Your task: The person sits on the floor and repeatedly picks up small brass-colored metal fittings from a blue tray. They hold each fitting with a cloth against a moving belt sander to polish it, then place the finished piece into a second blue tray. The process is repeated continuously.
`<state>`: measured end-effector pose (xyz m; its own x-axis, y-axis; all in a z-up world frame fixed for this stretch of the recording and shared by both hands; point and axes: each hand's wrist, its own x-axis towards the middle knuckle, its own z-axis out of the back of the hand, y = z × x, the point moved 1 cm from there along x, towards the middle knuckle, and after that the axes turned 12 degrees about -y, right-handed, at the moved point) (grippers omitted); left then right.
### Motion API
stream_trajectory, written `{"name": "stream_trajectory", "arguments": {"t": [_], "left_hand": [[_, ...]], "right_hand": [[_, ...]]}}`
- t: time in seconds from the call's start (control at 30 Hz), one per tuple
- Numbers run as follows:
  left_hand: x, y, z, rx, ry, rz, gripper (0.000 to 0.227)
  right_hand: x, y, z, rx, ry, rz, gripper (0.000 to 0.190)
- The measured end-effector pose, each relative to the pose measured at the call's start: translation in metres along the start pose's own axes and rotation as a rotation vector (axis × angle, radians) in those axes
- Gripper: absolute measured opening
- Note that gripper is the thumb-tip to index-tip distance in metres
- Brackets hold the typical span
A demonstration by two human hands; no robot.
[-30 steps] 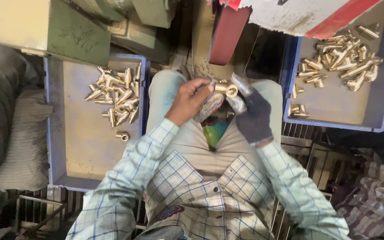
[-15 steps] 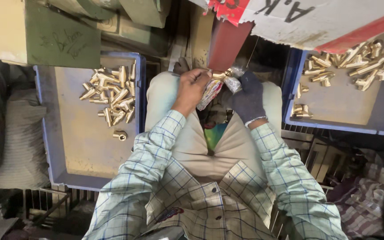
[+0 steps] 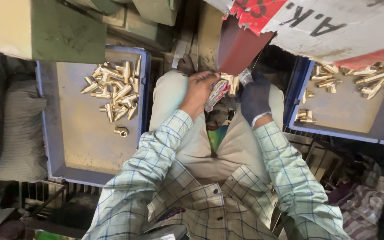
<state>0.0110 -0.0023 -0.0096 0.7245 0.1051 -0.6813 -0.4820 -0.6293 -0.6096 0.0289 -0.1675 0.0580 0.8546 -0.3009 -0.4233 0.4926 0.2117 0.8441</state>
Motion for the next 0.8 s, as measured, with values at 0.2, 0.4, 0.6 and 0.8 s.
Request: {"name": "stream_trajectory", "arguments": {"t": [0.2,0.4,0.6,0.8], "left_hand": [[-0.004,-0.007,-0.004,0.010,0.026,-0.062,0.016],[-0.056,-0.046,0.000,0.576,0.189,-0.698,0.024],[-0.153,-0.079,0.005,0.502,0.354,-0.753,0.033],[-0.142,-0.062,0.001,0.403,0.352,-0.593,0.025]], "right_hand": [[0.024,-0.005,0.000,0.203,0.204,-0.199,0.020],[-0.038,0.041,0.030,0.324,0.294,-0.335,0.030],[-0.154,0.088,0.083,-0.259,0.081,0.867,0.037],[-0.141,0.051,0.070,-0.159,-0.039,0.996,0.044]]}}
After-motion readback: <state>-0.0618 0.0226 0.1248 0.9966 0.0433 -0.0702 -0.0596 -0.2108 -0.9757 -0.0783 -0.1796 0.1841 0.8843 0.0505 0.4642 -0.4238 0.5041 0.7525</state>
